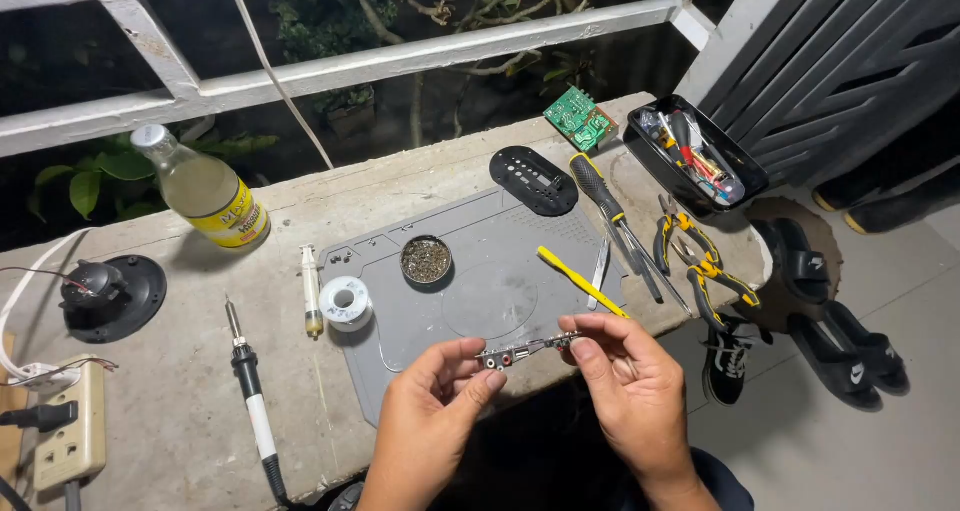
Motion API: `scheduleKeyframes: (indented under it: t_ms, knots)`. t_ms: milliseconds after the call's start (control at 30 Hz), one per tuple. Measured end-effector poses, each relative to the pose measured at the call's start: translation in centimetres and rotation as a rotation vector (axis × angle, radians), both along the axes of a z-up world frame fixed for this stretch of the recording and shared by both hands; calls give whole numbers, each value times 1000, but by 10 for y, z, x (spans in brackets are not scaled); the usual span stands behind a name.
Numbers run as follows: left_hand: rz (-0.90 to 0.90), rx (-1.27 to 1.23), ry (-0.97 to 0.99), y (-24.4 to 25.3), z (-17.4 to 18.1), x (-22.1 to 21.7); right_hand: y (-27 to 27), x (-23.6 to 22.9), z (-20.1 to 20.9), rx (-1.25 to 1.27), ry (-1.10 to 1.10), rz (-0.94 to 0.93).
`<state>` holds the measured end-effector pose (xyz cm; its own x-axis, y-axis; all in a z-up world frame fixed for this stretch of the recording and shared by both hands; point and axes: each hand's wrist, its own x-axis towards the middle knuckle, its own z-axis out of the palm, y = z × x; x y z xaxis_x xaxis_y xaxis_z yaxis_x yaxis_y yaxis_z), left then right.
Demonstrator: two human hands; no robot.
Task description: The person cleans a green circuit board using a yellow brush, then flips it over to inspect both sides. They continue to brush the board and handle it with both hands throughout the task.
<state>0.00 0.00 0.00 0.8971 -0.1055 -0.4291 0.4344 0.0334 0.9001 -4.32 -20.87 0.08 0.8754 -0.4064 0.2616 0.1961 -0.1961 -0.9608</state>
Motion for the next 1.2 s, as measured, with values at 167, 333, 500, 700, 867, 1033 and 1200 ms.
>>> scheduleKeyframes:
  t_ms: [167, 333, 500, 700, 867, 1033, 1200]
  knots:
    - [-35, 45, -78, 1, -9, 0, 2, -1, 2, 24, -10, 44]
    - [-40, 55, -103, 3, -7, 0, 0, -1, 1, 7, 6, 44]
    - [-43, 20, -61, 5, 0, -1, 0, -1, 1, 1, 5, 59]
    - [-11, 70, -48, 4, 4, 2, 0, -1, 0, -26, -7, 75]
    - [7, 120, -10, 4, 11, 3, 3, -2, 4, -7, 3, 52]
    - [28, 116, -1, 4, 8, 3, 2, -2, 2, 11, 27, 57]
    - [45, 288, -32, 3, 18, 1, 3, -1, 0, -97, 2, 52]
